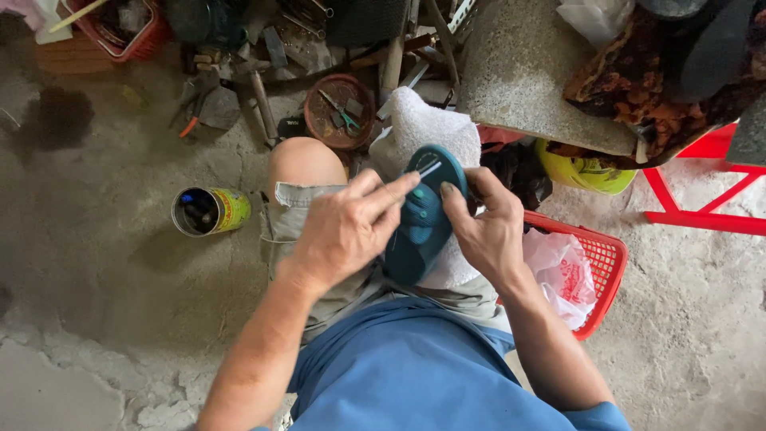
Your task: The person sits with a teal slipper on their lap, using a needle and white thread to sew the sole. They repeatedly push the needle through the material and pull the thread tight to secure the stitching.
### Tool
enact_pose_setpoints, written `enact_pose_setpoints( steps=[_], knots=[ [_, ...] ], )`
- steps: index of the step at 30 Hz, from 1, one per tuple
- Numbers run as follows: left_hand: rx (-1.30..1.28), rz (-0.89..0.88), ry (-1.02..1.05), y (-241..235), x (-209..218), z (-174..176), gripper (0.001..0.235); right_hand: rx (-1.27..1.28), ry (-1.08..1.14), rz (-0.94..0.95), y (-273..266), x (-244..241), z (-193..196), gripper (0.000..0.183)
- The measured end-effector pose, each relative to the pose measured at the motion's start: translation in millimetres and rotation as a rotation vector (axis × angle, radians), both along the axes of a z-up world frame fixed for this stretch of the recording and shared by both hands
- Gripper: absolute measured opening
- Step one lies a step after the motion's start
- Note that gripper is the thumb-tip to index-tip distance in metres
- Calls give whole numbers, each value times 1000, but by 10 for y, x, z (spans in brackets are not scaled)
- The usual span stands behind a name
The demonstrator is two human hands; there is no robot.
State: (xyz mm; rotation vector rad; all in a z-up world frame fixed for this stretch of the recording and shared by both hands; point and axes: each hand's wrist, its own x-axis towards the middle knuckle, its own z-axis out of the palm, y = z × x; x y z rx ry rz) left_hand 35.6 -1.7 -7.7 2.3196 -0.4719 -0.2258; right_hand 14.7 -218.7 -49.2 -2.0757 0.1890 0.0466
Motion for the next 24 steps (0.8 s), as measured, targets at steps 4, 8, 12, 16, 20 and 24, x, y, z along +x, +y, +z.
enact_pose_setpoints(
  steps=[4,8,12,16,20,24],
  knots=[
    [-14,-28,28,206,181,179,38,-115,-118,33,232,96,109,12],
    [53,-69,95,410,198,99,37,-290,-230,134,425,75,32,16],
    [68,-131,73,565,196,-90,38,-363,-316,206,463,27,14,16],
    [82,-166,40,511,296,-53,37,-413,-321,217,459,0,21,16],
    [146,-219,32,409,428,-7,36,-472,-338,256,508,42,42,16],
    [138,-182,25,346,424,-244,35,-543,-382,272,521,60,-21,16]
  ],
)
